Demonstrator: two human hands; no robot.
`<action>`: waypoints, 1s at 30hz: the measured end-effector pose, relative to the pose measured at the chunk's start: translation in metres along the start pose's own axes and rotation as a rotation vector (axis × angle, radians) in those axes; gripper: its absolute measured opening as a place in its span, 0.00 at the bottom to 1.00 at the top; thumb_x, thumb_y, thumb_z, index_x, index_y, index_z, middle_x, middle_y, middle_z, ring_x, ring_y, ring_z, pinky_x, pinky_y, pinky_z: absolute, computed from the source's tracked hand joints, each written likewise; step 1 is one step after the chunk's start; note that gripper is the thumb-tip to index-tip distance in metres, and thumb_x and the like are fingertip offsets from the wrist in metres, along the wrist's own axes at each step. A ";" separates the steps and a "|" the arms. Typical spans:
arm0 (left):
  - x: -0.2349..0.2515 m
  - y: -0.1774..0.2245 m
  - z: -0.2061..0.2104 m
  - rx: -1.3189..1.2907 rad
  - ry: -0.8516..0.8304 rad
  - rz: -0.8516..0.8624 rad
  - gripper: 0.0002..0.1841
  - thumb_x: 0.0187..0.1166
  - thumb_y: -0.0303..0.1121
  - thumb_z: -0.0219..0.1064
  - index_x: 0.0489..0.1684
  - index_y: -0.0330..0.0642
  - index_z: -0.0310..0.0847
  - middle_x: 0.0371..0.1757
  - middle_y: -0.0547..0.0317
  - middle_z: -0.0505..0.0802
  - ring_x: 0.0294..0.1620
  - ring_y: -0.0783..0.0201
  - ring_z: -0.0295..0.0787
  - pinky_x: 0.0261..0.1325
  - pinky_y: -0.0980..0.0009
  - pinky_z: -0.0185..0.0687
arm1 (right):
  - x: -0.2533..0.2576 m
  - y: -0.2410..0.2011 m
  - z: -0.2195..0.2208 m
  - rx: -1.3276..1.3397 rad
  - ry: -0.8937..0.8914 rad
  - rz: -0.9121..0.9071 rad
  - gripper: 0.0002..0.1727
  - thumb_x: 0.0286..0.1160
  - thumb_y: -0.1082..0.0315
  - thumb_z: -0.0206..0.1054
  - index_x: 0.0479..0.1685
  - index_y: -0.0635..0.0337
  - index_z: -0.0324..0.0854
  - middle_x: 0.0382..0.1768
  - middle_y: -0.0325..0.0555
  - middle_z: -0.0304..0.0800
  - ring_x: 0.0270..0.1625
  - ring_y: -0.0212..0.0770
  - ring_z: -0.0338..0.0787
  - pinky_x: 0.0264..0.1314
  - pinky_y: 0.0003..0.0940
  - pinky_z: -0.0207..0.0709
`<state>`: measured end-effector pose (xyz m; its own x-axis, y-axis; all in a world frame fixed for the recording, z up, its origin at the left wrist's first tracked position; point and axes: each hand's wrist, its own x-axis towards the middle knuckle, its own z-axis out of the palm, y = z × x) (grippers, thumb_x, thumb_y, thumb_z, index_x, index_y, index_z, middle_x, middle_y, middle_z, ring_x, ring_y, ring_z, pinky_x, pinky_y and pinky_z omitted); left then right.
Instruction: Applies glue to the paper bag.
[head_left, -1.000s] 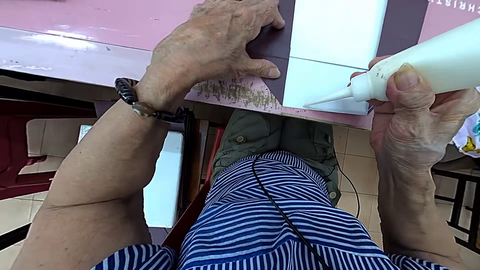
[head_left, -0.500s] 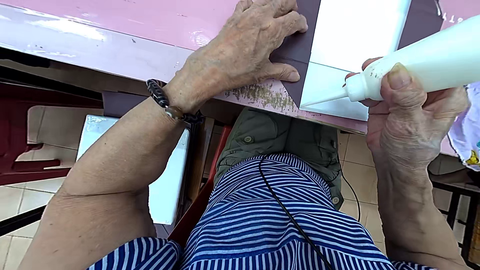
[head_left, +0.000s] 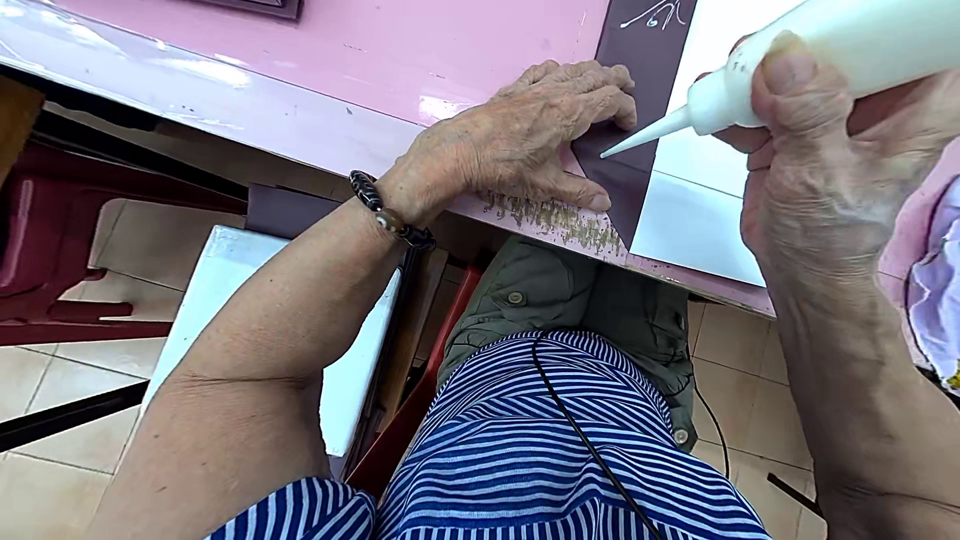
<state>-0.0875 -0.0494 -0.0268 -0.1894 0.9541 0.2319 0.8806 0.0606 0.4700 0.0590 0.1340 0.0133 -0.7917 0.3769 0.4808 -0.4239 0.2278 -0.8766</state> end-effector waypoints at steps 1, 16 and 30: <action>0.000 0.000 0.000 -0.004 0.006 0.005 0.43 0.68 0.70 0.63 0.73 0.43 0.78 0.84 0.46 0.76 0.86 0.49 0.68 0.82 0.44 0.60 | 0.001 0.002 0.002 -0.007 -0.013 -0.004 0.24 0.75 0.70 0.74 0.60 0.61 0.64 0.48 0.39 0.89 0.50 0.41 0.96 0.58 0.45 0.95; -0.002 0.003 -0.002 -0.017 0.006 0.015 0.43 0.70 0.67 0.64 0.75 0.39 0.76 0.83 0.42 0.77 0.87 0.45 0.66 0.86 0.46 0.56 | 0.006 0.007 0.011 -0.095 -0.098 -0.049 0.23 0.74 0.68 0.75 0.59 0.62 0.66 0.47 0.37 0.90 0.50 0.38 0.95 0.57 0.41 0.94; 0.000 -0.002 -0.006 -0.047 -0.061 0.029 0.41 0.70 0.65 0.63 0.77 0.43 0.76 0.86 0.44 0.73 0.90 0.49 0.61 0.89 0.50 0.53 | -0.015 -0.003 -0.012 -0.132 -0.120 -0.041 0.25 0.73 0.67 0.77 0.62 0.62 0.67 0.51 0.37 0.91 0.55 0.38 0.94 0.63 0.39 0.92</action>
<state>-0.0918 -0.0511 -0.0225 -0.1359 0.9715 0.1943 0.8637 0.0201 0.5035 0.0776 0.1383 0.0093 -0.8252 0.2564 0.5033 -0.4019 0.3596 -0.8421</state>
